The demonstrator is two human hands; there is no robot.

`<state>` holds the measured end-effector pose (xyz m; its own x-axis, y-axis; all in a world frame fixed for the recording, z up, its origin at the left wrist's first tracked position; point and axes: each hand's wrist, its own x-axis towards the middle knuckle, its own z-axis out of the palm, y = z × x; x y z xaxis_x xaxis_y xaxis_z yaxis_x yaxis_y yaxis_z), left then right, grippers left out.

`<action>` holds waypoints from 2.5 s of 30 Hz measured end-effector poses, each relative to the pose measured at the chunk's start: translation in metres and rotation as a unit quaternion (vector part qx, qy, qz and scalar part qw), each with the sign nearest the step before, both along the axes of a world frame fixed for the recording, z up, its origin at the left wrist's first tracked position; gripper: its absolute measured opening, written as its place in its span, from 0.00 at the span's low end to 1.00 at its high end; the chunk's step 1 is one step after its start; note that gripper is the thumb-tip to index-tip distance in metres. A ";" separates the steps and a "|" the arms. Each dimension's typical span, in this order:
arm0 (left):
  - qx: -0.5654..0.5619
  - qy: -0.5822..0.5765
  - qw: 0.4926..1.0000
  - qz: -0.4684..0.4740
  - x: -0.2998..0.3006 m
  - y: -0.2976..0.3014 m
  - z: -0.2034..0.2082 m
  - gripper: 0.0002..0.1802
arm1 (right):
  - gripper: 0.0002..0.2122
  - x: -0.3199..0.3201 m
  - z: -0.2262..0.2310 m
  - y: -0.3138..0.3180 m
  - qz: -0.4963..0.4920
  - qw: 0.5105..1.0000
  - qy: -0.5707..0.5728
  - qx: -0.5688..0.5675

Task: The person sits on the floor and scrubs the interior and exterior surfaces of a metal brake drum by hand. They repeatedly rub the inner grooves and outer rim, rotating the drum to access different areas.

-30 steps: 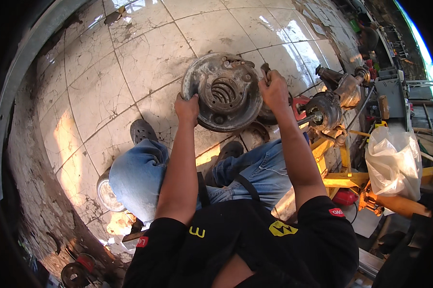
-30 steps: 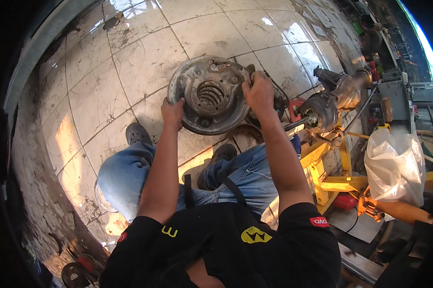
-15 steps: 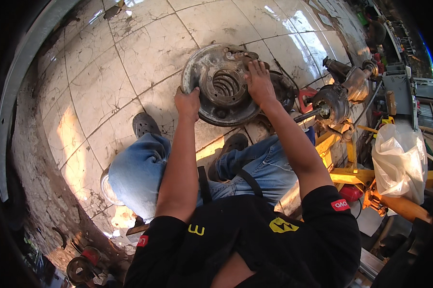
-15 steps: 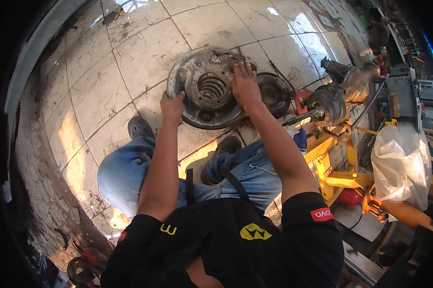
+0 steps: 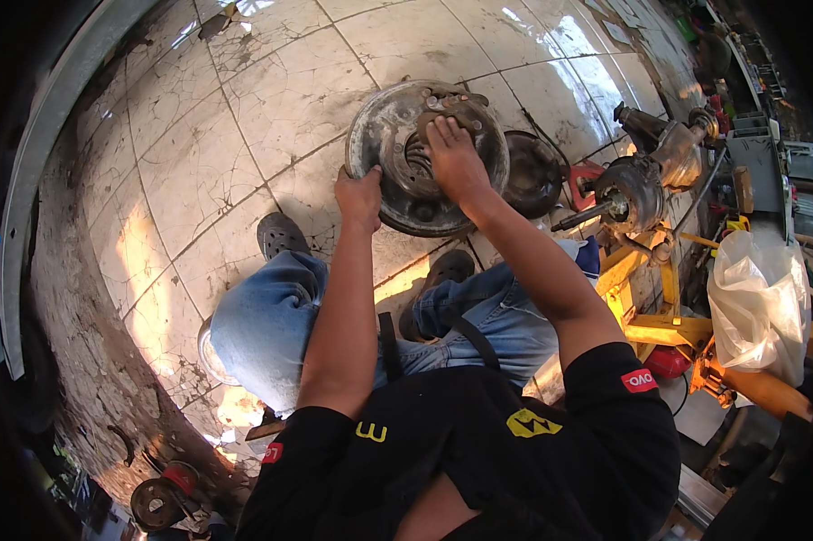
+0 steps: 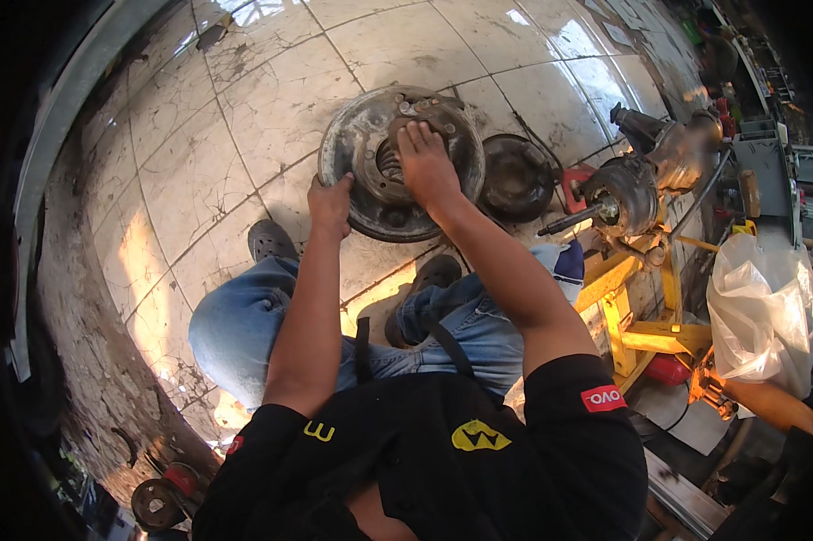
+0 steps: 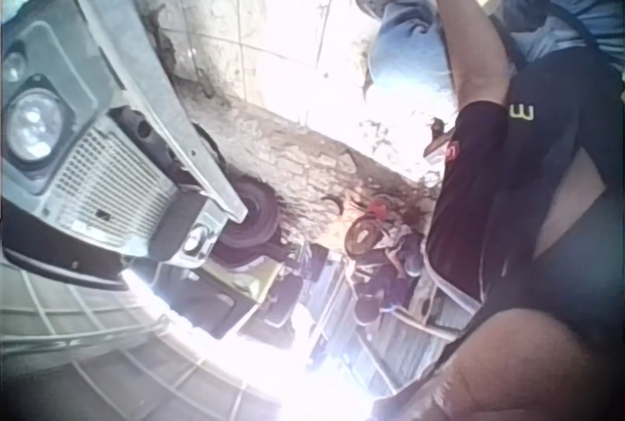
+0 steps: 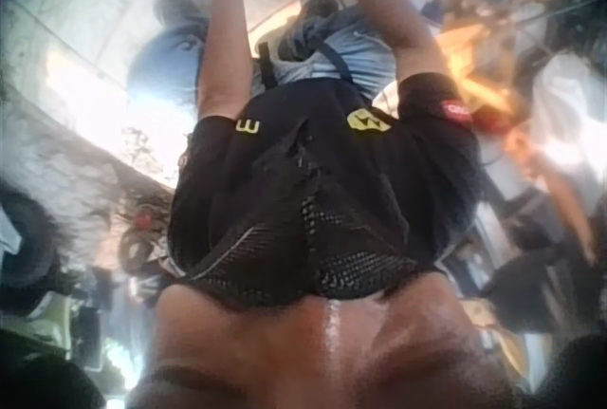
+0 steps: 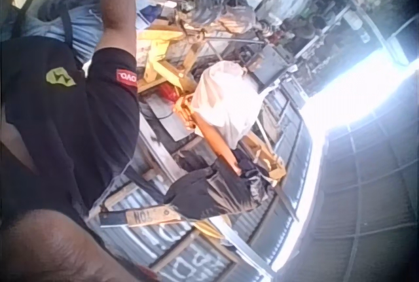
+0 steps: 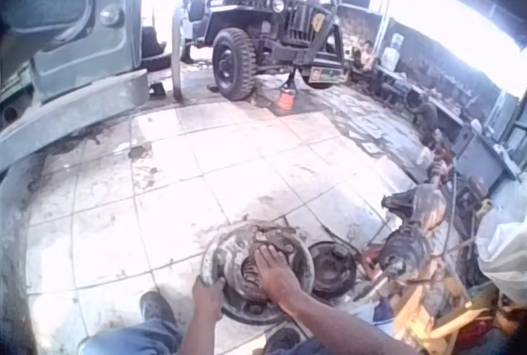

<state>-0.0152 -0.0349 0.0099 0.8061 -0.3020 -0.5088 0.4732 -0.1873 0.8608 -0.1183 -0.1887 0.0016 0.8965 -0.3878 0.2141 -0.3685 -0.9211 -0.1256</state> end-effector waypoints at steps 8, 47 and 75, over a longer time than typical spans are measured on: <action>-0.022 0.012 1.000 -0.015 0.004 0.003 -0.006 0.20 | 0.19 0.012 0.003 0.007 0.058 0.998 -0.009 0.006; -0.407 0.306 0.860 -0.032 0.009 0.018 -0.014 0.57 | 0.31 0.005 0.027 0.041 0.189 0.973 0.109 0.071; -0.202 0.250 0.947 0.016 0.002 -0.007 0.017 0.38 | 0.39 -0.075 0.031 0.048 -0.041 0.977 0.206 0.023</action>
